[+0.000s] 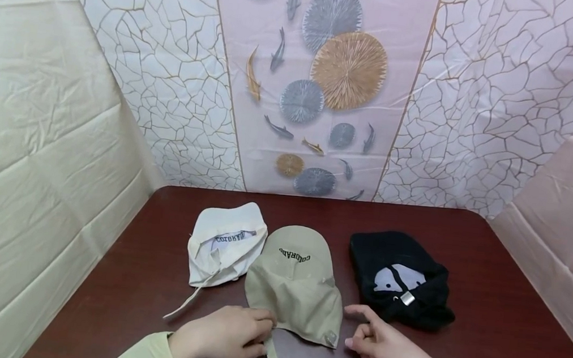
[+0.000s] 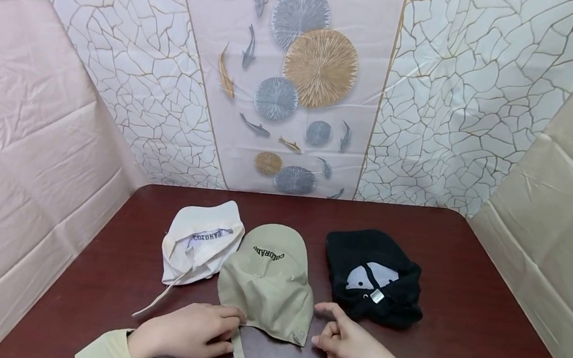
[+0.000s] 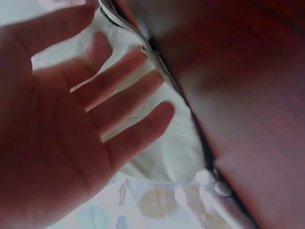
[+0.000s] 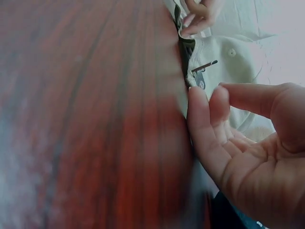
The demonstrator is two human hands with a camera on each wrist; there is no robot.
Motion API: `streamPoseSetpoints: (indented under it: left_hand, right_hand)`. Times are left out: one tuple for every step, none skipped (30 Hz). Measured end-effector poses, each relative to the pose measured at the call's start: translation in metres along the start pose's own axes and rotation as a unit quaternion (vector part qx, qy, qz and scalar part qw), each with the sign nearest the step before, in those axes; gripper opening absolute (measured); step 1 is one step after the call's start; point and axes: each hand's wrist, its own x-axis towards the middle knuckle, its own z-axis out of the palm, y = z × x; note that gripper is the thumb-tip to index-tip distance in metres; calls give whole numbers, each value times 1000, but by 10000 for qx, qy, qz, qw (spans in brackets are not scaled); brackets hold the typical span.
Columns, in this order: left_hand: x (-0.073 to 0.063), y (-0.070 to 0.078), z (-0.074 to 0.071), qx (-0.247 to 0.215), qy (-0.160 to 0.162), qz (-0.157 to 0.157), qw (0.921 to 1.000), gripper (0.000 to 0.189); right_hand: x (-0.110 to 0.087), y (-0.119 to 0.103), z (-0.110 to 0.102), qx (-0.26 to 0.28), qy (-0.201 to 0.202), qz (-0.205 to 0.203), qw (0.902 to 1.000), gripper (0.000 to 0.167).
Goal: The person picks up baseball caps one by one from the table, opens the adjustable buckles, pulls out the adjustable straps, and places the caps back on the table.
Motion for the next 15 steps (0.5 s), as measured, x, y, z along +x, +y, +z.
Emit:
streamPoseSetpoints:
  left_hand:
    - [1, 0, 1, -9, 109, -55, 9999, 25]
    - [1, 0, 3, -8, 228, -138, 9996, 23]
    - [2, 0, 4, 29, 352, -243, 9991, 20]
    - [3, -1, 5, 82, 474, -365, 9982, 19]
    - [3, -1, 5, 143, 593, -483, 9970, 19]
    - [4, -2, 5, 207, 651, -606, 9958, 20]
    - [4, -3, 5, 303, 713, -693, 9946, 21]
    - [5, -4, 5, 371, 686, -803, 9937, 23]
    - [6, -4, 5, 410, 594, -875, 9935, 24]
    - [6, -4, 6, 432, 452, -893, 9940, 26]
    - [7, -4, 7, 436, 307, -859, 9949, 29]
    - [7, -4, 7, 413, 133, -817, 9957, 32]
    - [8, -4, 8, 371, -33, -763, 9964, 35]
    - [8, -4, 8, 352, -152, -681, 9969, 37]
    - [9, -4, 8, 329, -274, -612, 9972, 39]
  right_hand:
    - [0, 0, 1, -141, 45, -18, 9999, 57]
    - [0, -1, 3, -305, 103, -12, 9995, 50]
    - [1, -2, 5, -479, 154, -22, 9987, 44]
    - [1, -4, 6, -688, 196, -56, 9974, 39]
    - [2, -5, 8, -904, 254, -69, 9956, 36]
    - [3, -7, 10, -1138, 291, -121, 9930, 33]
    - [4, -8, 11, -1393, 334, -199, 9895, 31]
    - [5, -9, 13, -1627, 381, -284, 9855, 30]
    - [7, -10, 14, -1859, 417, -375, 9810, 28]
    - [9, -10, 15, -2111, 467, -481, 9752, 26]
    - [10, -10, 16, -2346, 519, -566, 9690, 24]
    - [12, -10, 17, -2585, 569, -684, 9619, 23]
    - [13, -11, 18, -2785, 618, -740, 9556, 21]
    - [15, -11, 19, -2971, 637, -774, 9496, 19]
    - [16, -11, 20, -3153, 648, -810, 9433, 17]
